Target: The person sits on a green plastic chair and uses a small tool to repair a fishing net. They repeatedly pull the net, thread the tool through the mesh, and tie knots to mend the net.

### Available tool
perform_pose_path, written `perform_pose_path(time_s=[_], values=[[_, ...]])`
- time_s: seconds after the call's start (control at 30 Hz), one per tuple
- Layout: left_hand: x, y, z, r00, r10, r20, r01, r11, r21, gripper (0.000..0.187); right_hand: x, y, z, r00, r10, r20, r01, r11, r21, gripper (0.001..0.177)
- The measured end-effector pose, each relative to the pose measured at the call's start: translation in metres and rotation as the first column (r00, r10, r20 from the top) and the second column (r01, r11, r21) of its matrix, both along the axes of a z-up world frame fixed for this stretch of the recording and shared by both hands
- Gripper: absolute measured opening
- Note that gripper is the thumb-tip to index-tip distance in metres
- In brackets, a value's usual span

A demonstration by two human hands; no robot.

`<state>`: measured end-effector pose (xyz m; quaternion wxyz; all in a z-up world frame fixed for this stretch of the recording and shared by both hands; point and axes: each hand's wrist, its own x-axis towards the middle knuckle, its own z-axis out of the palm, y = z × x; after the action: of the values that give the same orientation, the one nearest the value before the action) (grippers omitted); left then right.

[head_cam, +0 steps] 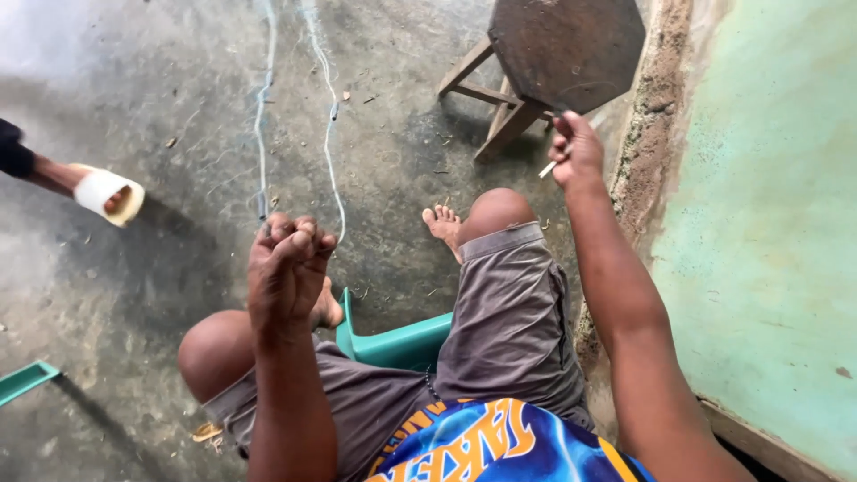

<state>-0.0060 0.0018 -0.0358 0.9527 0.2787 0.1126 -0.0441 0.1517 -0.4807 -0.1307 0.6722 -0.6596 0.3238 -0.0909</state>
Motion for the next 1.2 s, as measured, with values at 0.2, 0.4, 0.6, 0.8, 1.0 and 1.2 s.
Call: perform_pose_path(time_s=[0.2, 0.4, 0.6, 0.8, 1.0, 1.2], values=[[-0.005, -0.011, 0.014, 0.997, 0.083, 0.008, -0.082, 0.989, -0.121, 0.033, -0.075, 0.056, 0.079, 0.980, 0.137, 0.143, -0.193, 0.505, 0.841, 0.011], [0.001, -0.017, 0.011, 0.998, 0.041, 0.050, -0.034, 0.990, -0.133, 0.035, -0.107, 0.171, 0.148, 0.894, 0.291, 0.342, -0.440, 0.420, 0.794, 0.025], [0.002, -0.020, 0.015, 0.998, 0.050, 0.041, -0.044, 0.990, -0.136, 0.036, -0.119, 0.266, 0.148, 0.860, 0.432, 0.273, -0.504, 0.629, 0.592, 0.013], [0.002, -0.021, 0.010, 0.998, 0.042, 0.050, -0.035, 0.990, -0.140, 0.035, -0.139, 0.301, 0.164, 0.809, 0.485, 0.331, -0.587, 0.694, 0.417, 0.027], [0.003, -0.025, 0.003, 0.998, 0.033, 0.061, -0.027, 0.996, -0.088, 0.037, -0.138, 0.307, 0.180, 0.777, 0.525, 0.347, -0.624, 0.711, 0.323, 0.021], [0.004, -0.032, 0.007, 0.997, 0.038, 0.064, -0.031, 0.994, -0.102, 0.039, -0.138, 0.310, 0.174, 0.720, 0.582, 0.378, -0.669, 0.726, 0.156, 0.014]])
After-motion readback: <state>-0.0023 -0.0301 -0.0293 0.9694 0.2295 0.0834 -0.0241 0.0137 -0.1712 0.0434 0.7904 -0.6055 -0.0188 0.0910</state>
